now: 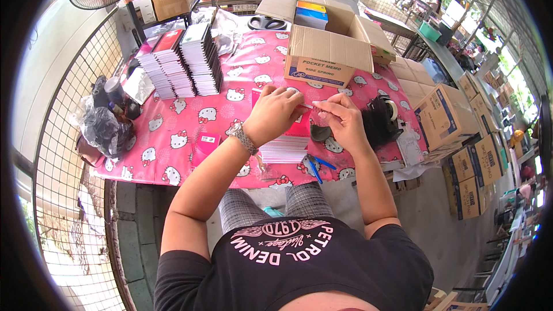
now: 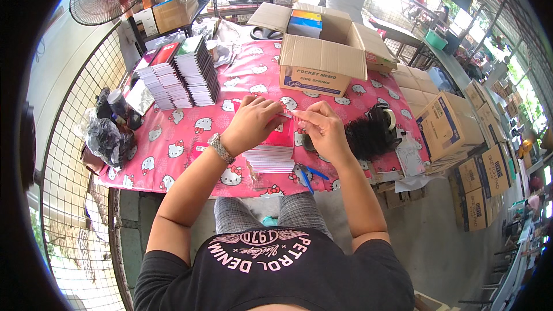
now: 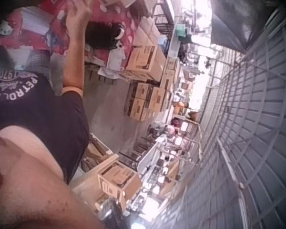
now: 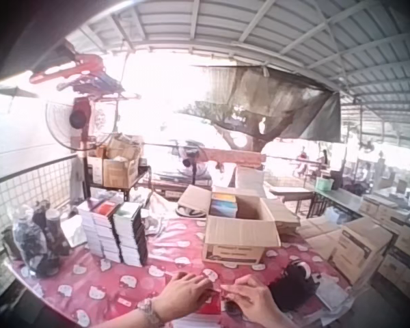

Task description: The person assembles notebooks by sliding a pink cover onto a stack of pages, inserting a plastic spiral binding through the pre-punched holes, and using a pair of pliers to bend the ends of the spiral to secure it.

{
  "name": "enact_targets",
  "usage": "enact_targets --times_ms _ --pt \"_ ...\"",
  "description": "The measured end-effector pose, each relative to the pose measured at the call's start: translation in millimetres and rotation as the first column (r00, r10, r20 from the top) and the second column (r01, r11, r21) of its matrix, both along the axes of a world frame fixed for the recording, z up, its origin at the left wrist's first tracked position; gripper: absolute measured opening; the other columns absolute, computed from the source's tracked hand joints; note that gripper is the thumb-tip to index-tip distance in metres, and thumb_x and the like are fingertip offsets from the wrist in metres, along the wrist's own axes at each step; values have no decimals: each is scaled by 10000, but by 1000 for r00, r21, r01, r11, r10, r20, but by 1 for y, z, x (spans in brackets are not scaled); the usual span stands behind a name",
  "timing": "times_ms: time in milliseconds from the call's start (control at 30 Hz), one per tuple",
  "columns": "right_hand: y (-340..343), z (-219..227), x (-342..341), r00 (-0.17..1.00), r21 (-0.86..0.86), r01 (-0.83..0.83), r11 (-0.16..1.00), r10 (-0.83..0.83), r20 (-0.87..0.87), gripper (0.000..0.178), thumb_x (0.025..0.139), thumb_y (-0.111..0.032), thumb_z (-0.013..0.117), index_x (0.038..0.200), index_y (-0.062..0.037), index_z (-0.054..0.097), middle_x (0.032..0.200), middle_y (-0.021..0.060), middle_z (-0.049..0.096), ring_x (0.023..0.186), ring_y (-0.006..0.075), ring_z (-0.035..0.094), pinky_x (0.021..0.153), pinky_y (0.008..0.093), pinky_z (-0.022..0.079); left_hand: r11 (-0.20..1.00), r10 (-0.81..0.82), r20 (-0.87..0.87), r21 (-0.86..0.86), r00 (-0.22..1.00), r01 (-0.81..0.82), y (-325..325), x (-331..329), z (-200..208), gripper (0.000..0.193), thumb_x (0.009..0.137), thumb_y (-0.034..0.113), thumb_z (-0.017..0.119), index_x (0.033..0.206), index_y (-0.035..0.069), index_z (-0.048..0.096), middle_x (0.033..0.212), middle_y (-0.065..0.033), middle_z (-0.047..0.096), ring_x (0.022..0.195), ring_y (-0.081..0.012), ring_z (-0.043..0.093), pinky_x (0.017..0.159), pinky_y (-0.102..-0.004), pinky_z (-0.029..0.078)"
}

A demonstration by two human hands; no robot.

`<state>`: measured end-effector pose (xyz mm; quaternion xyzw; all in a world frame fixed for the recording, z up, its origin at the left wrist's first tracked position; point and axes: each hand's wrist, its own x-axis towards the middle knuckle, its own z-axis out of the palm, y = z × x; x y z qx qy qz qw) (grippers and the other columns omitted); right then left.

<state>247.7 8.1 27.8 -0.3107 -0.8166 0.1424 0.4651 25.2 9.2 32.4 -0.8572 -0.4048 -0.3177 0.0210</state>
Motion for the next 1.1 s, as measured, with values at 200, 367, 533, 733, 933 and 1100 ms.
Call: enact_targets --times_ms 200,367,533,733,933,1100 --pt "-10 15 5 996 -644 -74 762 22 -88 317 924 -25 623 1240 -34 626 819 71 603 695 175 591 639 292 500 1000 -11 -32 18 999 11 -3 5 2 276 864 168 647 1120 108 563 988 -80 665 982 -264 617 945 -421 400" --pt "-25 32 4 982 -253 86 964 -38 185 285 975 -92 572 1254 -36 555 816 100 633 675 247 633 660 320 521 999 -39 -74 16 996 41 -15 15 6 261 869 138 618 1115 120 533 986 -66 645 986 -258 617 948 -432 407" --pt "-23 37 -4 993 -330 -31 944 68 101 285 1004 -150 530 1259 -24 543 876 114 653 689 192 621 660 295 504 996 -62 -79 -68 995 57 -18 2 8 188 911 201 623 1053 116 535 988 -46 643 982 -242 622 906 -416 422" --pt "119 -195 84 850 -440 521 731 -494 184 503 979 -410 501 1304 -27 515 1120 244 653 910 445 662 849 534 515 979 -164 -25 -126 986 160 -1 25 6 187 934 255 616 1036 111 555 1023 -41 649 1046 -238 609 1014 -501 371" --pt "79 -240 21 679 -341 667 662 -352 645 689 931 -550 512 1411 -60 458 1402 308 471 1339 442 414 1116 539 322 960 253 39 116 967 -256 -15 6 -11 275 909 350 649 1051 123 586 1047 -47 613 1154 -302 536 1110 -628 241" --pt "83 -51 14 824 -652 -535 538 161 -543 548 862 -251 653 1348 -35 523 1298 171 618 1129 248 638 990 384 489 977 199 -20 -68 980 -200 -14 -9 -6 333 851 412 704 997 128 611 1001 -44 596 1091 -299 539 974 -581 377"
